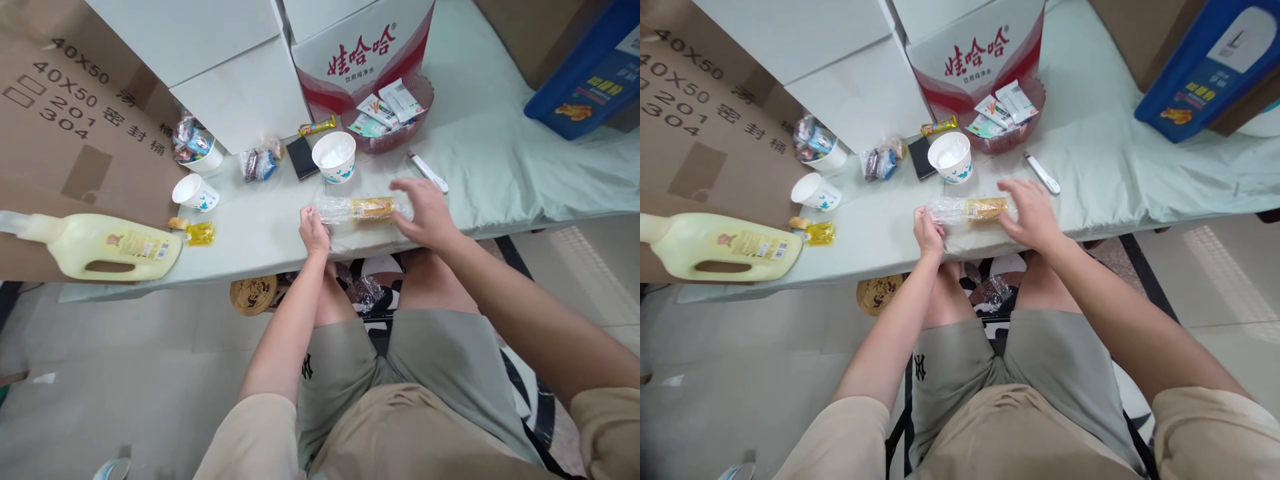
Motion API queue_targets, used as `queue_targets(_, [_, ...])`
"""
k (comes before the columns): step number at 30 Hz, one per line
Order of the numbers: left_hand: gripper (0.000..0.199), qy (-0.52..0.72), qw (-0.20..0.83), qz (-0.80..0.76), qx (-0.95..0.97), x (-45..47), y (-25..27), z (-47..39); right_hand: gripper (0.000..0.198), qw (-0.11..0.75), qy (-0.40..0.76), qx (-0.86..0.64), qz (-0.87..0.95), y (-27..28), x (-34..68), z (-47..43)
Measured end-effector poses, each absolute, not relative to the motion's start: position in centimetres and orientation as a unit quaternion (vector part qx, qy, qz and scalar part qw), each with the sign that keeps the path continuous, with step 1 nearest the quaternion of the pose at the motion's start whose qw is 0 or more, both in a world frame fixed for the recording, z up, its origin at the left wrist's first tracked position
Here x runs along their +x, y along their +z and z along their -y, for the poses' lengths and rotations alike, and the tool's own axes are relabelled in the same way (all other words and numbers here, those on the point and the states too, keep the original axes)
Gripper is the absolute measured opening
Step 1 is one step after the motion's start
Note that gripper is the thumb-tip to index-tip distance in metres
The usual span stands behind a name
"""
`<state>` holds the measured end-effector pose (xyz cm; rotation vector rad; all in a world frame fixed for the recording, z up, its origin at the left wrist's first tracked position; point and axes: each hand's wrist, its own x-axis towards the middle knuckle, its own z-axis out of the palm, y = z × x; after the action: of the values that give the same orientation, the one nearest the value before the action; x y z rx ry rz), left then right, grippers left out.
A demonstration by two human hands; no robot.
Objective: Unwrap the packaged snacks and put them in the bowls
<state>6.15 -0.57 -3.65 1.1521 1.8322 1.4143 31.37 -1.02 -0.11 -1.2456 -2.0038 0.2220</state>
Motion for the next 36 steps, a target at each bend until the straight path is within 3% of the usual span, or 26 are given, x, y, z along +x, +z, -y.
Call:
queue_targets(4, [0.029, 0.535, 0.276, -0.673, 0.429, 6.1, -3.5, 0.7, 0.019, 0.242, 0.017, -0.429, 0.870, 0.8, 30.1, 2.8])
queue_targets(7, [0.025, 0.527, 0.281, -0.670, 0.441, 6.0, -3.4, 0.8, 0.030, 0.176, 0.004, -0.408, 0.896, 0.6, 30.0, 4.3])
queue_targets(11, [0.018, 0.526, 0.278, -0.665, 0.452, 6.1, -3.3, 0.9, 0.036, 0.098, 0.087, -0.471, 0.872, 0.5, 30.2, 5.6])
queue_targets(15, [0.024, 0.541, 0.294, -0.644, 0.454, 6.2, -3.5, 0.9, 0.043, 0.148, 0.090, -0.548, 0.818, 0.9, 30.0, 5.3])
queue_targets(20, [0.040, 0.541, 0.321, -0.653, 0.422, 6.1, -3.7, 0.7, 0.035, 0.173, 0.048, -0.474, 0.862, 0.8, 29.9, 4.4])
queue_targets(27, [0.010, 0.529, 0.301, -0.640, 0.469, 6.1, -3.2, 1.2, 0.032, 0.235, 0.040, -0.502, 0.831, 0.3, 29.9, 3.1])
queue_targets(36, [0.032, 0.519, 0.274, -0.638, 0.499, 5.9, -3.6, 1.2, 0.033, 0.213, -0.001, -0.554, 0.805, 2.1, 28.6, -0.4])
